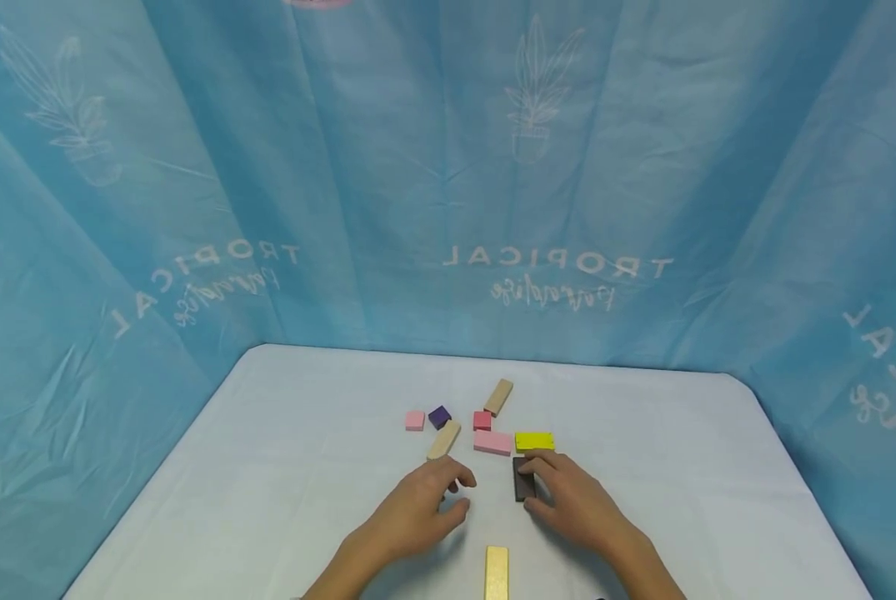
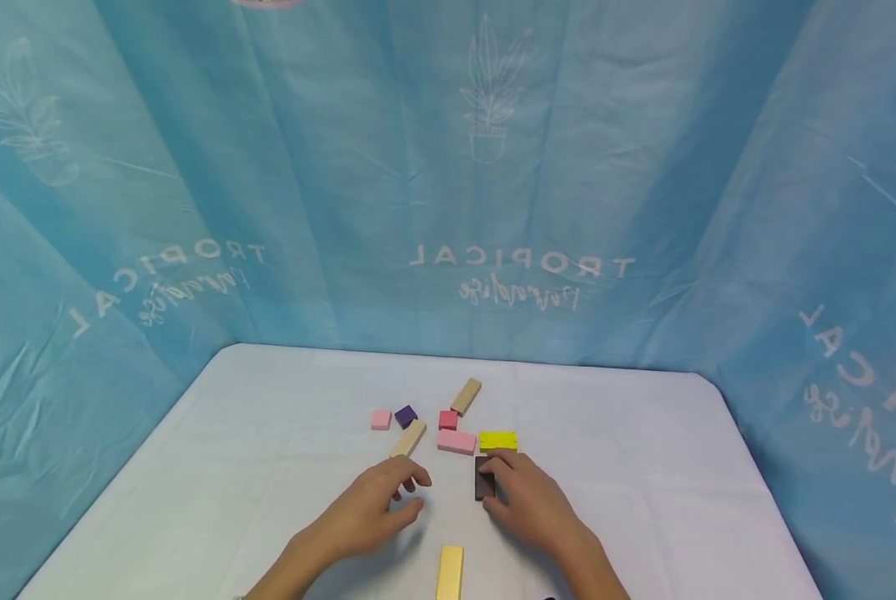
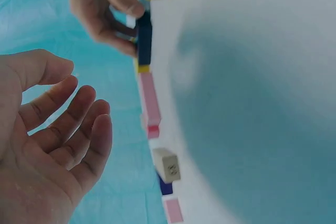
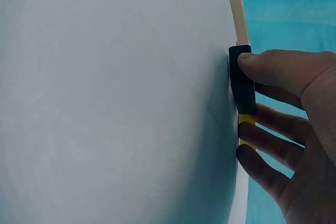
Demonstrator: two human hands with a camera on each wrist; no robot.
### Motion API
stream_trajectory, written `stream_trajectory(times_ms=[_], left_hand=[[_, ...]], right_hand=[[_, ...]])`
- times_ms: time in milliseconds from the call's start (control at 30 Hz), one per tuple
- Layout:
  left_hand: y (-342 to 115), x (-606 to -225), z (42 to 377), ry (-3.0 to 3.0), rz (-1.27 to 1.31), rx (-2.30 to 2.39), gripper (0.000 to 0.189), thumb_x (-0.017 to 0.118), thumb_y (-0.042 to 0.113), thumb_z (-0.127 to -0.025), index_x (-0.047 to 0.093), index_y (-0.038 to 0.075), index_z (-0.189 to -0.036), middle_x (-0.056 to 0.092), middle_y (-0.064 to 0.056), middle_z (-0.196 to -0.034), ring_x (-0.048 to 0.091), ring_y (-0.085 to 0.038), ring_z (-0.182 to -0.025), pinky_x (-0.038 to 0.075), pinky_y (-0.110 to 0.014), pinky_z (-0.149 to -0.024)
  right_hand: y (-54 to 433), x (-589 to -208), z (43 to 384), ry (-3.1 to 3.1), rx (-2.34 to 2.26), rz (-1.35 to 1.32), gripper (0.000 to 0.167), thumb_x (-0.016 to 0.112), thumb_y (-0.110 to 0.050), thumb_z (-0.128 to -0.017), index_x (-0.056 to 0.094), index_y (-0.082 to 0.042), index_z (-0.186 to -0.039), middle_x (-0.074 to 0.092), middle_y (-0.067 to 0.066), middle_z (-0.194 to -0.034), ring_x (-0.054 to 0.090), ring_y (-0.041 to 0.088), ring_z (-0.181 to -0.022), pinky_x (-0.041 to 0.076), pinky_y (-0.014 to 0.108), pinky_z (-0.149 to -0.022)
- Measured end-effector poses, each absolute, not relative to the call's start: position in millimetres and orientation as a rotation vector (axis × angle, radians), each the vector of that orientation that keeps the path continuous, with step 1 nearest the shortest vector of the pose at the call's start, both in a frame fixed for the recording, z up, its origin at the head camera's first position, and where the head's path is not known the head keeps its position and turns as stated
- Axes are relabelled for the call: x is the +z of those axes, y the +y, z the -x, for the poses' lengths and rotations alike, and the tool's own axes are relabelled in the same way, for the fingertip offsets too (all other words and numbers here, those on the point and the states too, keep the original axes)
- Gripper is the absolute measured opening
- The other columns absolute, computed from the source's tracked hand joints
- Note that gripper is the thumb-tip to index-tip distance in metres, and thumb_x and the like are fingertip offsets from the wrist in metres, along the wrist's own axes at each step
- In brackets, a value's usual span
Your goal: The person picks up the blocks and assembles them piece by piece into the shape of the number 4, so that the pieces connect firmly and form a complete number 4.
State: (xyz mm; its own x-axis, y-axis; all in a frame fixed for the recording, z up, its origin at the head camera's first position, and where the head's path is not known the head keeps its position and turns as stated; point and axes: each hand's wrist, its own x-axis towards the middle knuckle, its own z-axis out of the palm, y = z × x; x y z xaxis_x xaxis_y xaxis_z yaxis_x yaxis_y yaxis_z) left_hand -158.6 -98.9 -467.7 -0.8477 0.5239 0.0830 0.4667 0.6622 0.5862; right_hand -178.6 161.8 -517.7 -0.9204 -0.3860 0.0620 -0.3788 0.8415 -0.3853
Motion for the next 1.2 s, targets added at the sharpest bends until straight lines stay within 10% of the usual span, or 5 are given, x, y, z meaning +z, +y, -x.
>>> stream_trajectory(times_ms=[1200], left_hand=[[-144.8, -483.8, 219.0, 3.131, -0.585, 1.089, 0.023, 0.069, 0.016, -0.087, 0.064, 0.013, -0.109, 0.062, 0.001, -0.106, 0.059, -0.015, -0.092, 0.051, -0.03, -0.075]], right_hand=[[164.7, -514.4, 178.5, 2.971, -0.617, 0.644, 0.042, 0.075, -0.032, -0.082, 0.062, -0.023, -0.121, 0.05, -0.002, -0.136, 0.048, 0.02, -0.123, 0.042, 0.043, -0.098]])
